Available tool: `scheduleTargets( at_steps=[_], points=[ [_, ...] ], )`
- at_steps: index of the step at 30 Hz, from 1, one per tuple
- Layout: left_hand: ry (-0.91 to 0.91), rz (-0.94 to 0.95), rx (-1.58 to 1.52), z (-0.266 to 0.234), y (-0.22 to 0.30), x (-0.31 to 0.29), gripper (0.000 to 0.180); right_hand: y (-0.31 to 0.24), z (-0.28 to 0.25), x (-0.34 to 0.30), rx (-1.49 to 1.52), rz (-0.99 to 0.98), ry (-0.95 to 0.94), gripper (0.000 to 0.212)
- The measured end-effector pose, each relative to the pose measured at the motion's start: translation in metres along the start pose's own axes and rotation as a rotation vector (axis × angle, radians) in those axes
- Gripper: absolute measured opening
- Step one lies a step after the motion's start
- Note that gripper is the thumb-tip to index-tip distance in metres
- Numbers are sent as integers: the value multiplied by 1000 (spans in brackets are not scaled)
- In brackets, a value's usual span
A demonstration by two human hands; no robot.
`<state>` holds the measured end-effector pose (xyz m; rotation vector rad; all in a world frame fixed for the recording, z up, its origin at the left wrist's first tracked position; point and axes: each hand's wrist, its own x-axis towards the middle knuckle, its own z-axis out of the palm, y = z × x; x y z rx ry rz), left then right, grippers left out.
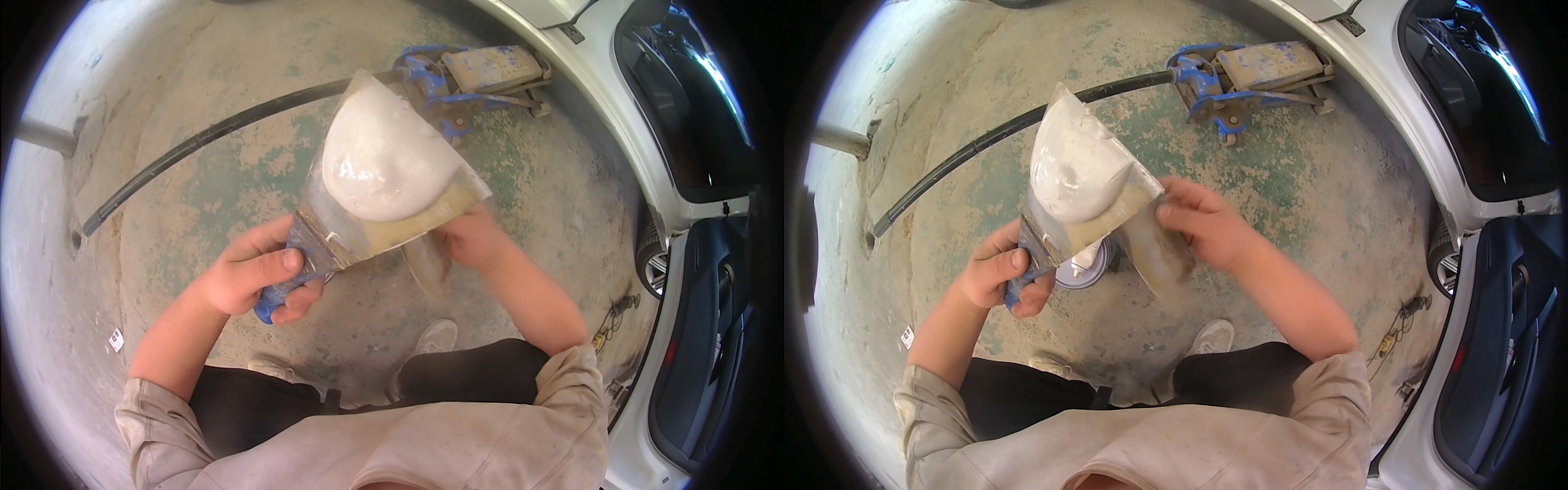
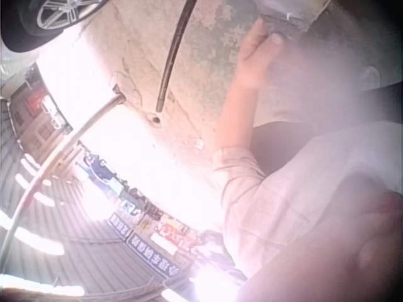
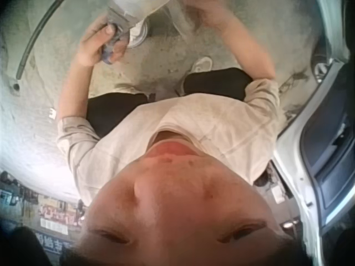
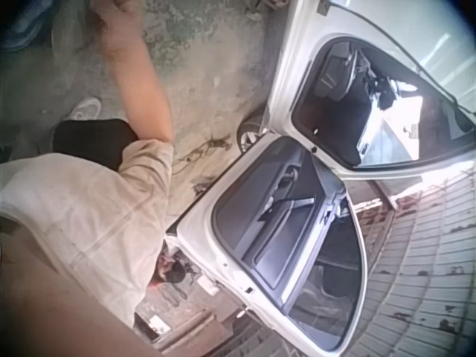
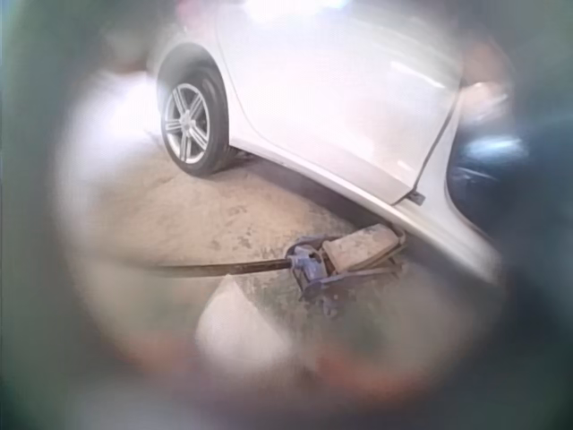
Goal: The person mixes a white paste with a yellow substance inside a flexible pouch using a putty knife. They repeatedly fold and press the pouch to blend the contents until the mixture appears uniform.
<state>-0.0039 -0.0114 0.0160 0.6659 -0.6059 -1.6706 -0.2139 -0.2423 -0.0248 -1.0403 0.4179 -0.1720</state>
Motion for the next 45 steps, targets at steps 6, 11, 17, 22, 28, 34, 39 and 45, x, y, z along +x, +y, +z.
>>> scheduleTargets(
  at_steps=[6,11,17,22,28,34,39,45],
  points=[
    [39,-20,100,-6,-9,0,39,-43,21,0,-154,-413,305,40],
    [169,112,196,-2,-20,9,38,-46,29,-12,-324,-577,426,42],
    [322,227,218,2,-29,17,35,-29,28,-18,-293,-331,434,46],
    [372,209,237,3,-32,22,32,-24,65,-15,44,92,238,39],
    [400,147,276,2,-34,22,29,-39,66,-16,258,199,228,26],
    [395,125,412,-5,-37,20,31,-48,52,-15,367,117,340,19],
    [366,140,351,-7,-37,19,33,-43,31,-8,340,-2,388,22],
    [231,66,107,-7,-28,13,35,-33,12,2,-125,-392,561,33]
  ],
)
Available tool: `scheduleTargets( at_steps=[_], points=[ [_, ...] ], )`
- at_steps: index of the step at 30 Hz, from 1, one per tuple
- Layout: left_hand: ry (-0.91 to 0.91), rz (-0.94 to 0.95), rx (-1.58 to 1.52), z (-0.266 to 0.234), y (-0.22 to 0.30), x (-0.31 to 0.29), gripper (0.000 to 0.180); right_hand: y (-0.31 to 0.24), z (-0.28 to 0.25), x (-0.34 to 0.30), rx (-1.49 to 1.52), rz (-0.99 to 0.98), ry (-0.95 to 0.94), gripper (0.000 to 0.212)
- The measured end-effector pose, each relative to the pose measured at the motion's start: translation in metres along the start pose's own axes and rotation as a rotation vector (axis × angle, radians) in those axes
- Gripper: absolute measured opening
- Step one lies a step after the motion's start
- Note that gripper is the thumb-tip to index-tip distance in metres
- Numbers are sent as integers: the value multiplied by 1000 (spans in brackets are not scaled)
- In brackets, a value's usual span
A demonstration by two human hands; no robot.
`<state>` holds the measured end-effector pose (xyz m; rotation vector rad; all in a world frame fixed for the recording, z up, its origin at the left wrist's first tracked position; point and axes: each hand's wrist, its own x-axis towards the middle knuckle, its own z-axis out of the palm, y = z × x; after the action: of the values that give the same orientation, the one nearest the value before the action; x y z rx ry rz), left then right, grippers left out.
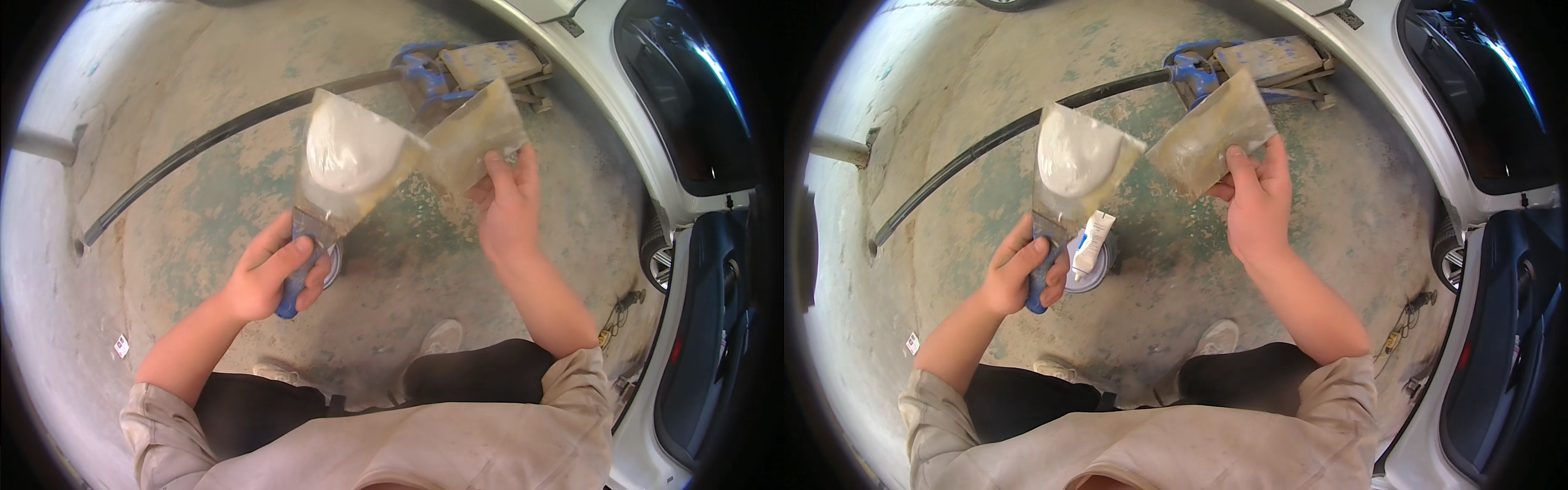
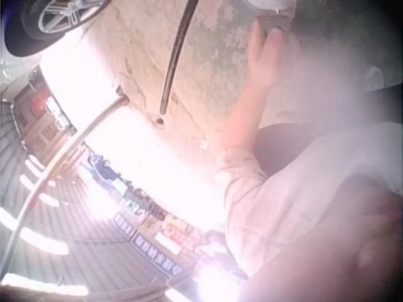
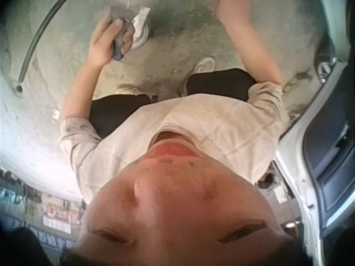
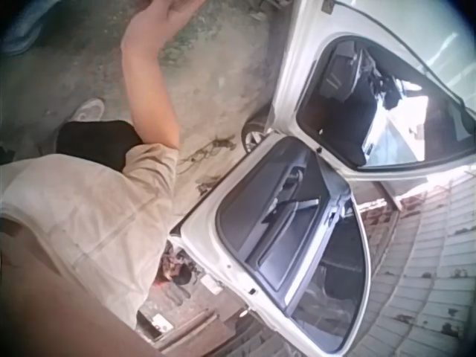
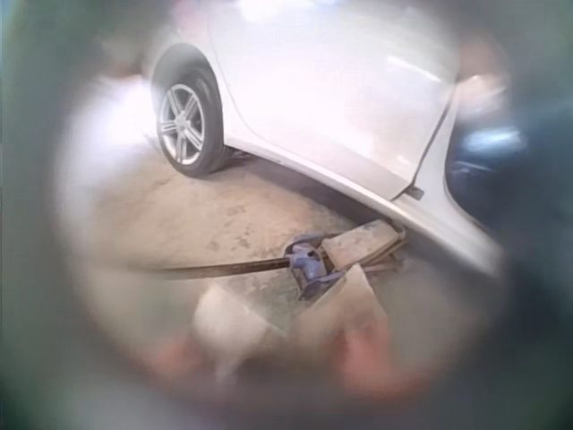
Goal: The person mixes a white paste with a yellow substance inside a flexible pouch using a putty knife. They repeatedly fold and press the pouch to blend the contents until the mixture appears uniform.
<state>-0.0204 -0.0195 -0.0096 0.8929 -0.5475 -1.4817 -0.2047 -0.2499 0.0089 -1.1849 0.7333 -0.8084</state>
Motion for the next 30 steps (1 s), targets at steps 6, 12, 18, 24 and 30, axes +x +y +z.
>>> scheduleTargets(
  at_steps=[6,12,18,24,30],
  points=[
    [-126,-145,105,-5,-2,1,30,-17,0,-23,-388,-500,-217,36],
    [-99,-132,105,-8,-3,-5,30,-45,-4,-13,-1013,-799,-653,40],
    [-42,23,30,-5,5,-6,36,-9,-10,-7,-1045,-287,-735,47],
    [124,130,130,5,-5,5,36,-4,9,-26,-302,397,-403,42],
    [155,104,208,0,-16,2,32,-20,15,-24,323,537,-205,34]
  ],
)
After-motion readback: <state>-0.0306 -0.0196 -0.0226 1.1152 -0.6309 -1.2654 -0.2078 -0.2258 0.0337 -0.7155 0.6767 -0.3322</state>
